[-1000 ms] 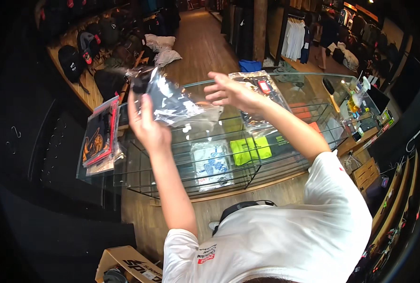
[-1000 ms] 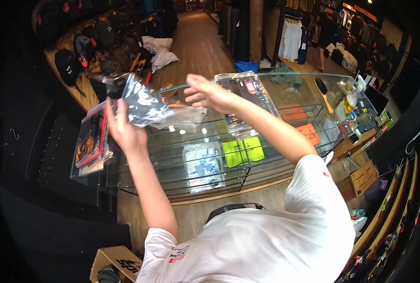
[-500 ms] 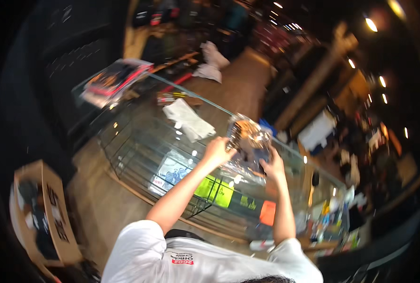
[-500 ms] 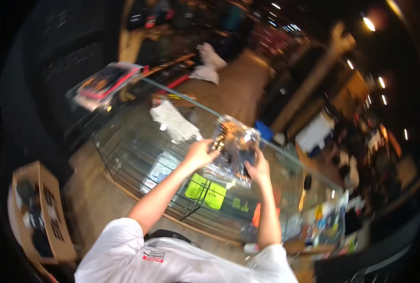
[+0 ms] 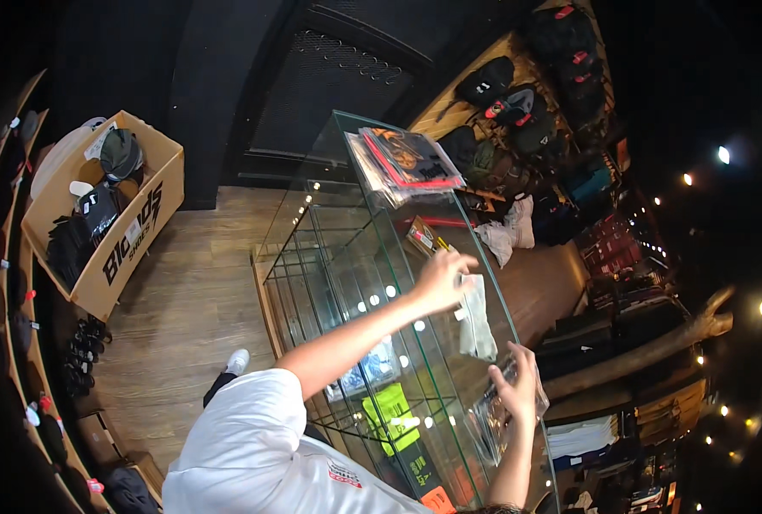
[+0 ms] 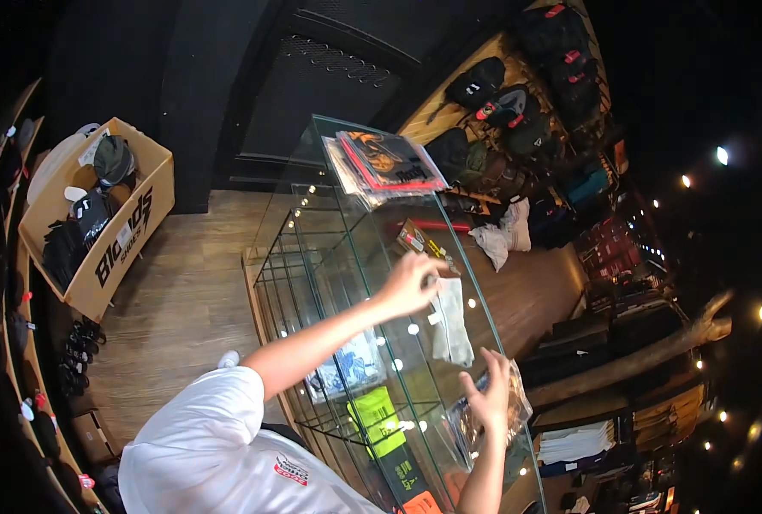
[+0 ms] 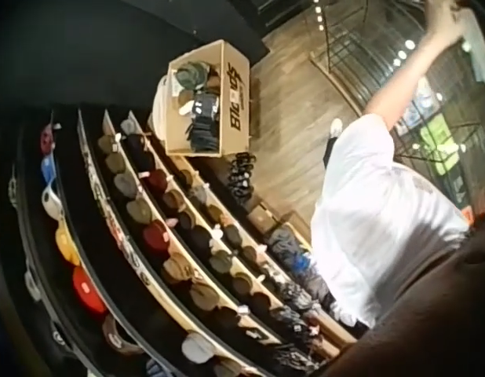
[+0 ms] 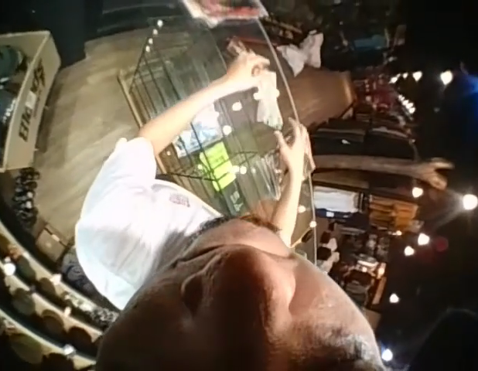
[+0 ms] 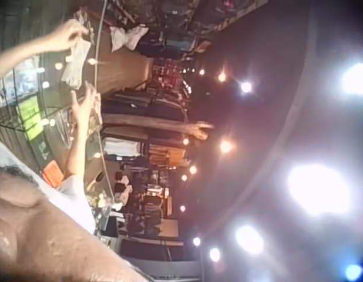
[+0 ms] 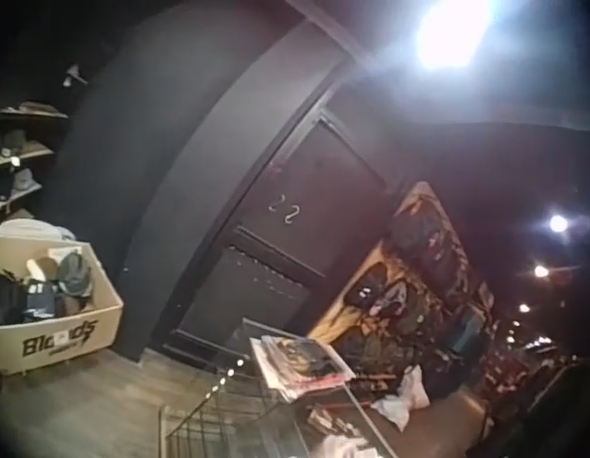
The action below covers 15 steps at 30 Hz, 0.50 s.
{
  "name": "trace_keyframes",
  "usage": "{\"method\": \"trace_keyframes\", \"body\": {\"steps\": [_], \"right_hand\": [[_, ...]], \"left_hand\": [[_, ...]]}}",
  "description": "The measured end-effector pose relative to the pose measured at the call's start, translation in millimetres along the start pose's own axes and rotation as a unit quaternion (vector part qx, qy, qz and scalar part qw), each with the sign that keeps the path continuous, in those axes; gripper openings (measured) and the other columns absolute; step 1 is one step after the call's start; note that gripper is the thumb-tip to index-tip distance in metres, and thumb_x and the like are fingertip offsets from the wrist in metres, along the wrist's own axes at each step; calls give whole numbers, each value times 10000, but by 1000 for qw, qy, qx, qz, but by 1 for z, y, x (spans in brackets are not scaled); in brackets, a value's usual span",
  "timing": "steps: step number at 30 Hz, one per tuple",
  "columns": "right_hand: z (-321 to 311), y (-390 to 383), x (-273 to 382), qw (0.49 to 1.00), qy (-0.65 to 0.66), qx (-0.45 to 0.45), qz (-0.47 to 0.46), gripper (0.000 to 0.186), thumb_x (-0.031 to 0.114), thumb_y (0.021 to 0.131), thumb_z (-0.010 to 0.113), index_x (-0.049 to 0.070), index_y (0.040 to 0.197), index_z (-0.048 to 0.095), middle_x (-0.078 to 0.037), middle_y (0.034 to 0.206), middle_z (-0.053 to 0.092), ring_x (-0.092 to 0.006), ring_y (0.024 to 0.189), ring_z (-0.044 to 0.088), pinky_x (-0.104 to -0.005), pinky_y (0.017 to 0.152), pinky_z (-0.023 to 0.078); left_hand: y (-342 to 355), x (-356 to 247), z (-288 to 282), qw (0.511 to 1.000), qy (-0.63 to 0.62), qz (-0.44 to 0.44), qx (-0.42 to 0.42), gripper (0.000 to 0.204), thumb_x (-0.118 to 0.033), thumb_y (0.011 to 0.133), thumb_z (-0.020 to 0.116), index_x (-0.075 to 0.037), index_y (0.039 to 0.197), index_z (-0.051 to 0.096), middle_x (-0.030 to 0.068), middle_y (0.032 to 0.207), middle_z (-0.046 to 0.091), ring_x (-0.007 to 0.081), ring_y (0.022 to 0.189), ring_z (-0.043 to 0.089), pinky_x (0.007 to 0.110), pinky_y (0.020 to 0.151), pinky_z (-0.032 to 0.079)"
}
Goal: Wiping down a glass display counter and cleaning packaged merchandise in a clothing store.
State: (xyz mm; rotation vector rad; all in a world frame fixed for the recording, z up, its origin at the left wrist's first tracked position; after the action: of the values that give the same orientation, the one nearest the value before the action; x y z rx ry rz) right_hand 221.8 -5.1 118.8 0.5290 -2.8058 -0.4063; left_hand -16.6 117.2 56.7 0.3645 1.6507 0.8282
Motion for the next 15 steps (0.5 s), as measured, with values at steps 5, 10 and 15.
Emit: {"method": "trace_keyframes", "body": {"steps": [5, 10, 15], "right_hand": [[82, 64, -5, 995, -37, 92, -10, 757, 313, 803, 824, 15, 1409, 484, -249, 1320, 527, -431, 1229, 535, -461, 1031, 463], [101, 96, -20, 985, -131, 90, 70, 653, 155, 771, 698, 45, 1381, 491, -249, 1175, 627, -460, 1061, 622, -505, 898, 522], [96, 111, -98, 982, 3, 21, 186, 452, 77, 777, 642, -31, 1216, 634, -238, 1127, 685, -367, 1050, 660, -425, 952, 501]], "left_hand": [[110, 86, -94, 974, 224, -12, -24, 547, -285, 830, 764, 5, 1273, 626, 189, 1260, 612, 349, 1297, 490, 468, 1120, 379], [159, 167, -99, 914, 381, -31, 139, 692, -486, 851, 700, 56, 1271, 610, 188, 1314, 601, 340, 1322, 484, 514, 1153, 316], [166, 176, -71, 891, 398, -68, 210, 486, -453, 971, 546, -25, 1072, 755, 168, 1272, 650, 312, 1283, 500, 478, 1035, 373]]}}
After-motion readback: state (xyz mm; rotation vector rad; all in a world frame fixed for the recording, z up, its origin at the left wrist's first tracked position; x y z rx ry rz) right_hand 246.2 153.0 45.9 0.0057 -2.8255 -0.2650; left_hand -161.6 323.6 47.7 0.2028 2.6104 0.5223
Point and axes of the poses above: each hand's wrist, its own y-axis towards the middle knuckle, its own z-axis out of the palm, x = y × z, the point moved 10 cm from there along y, towards the middle knuckle
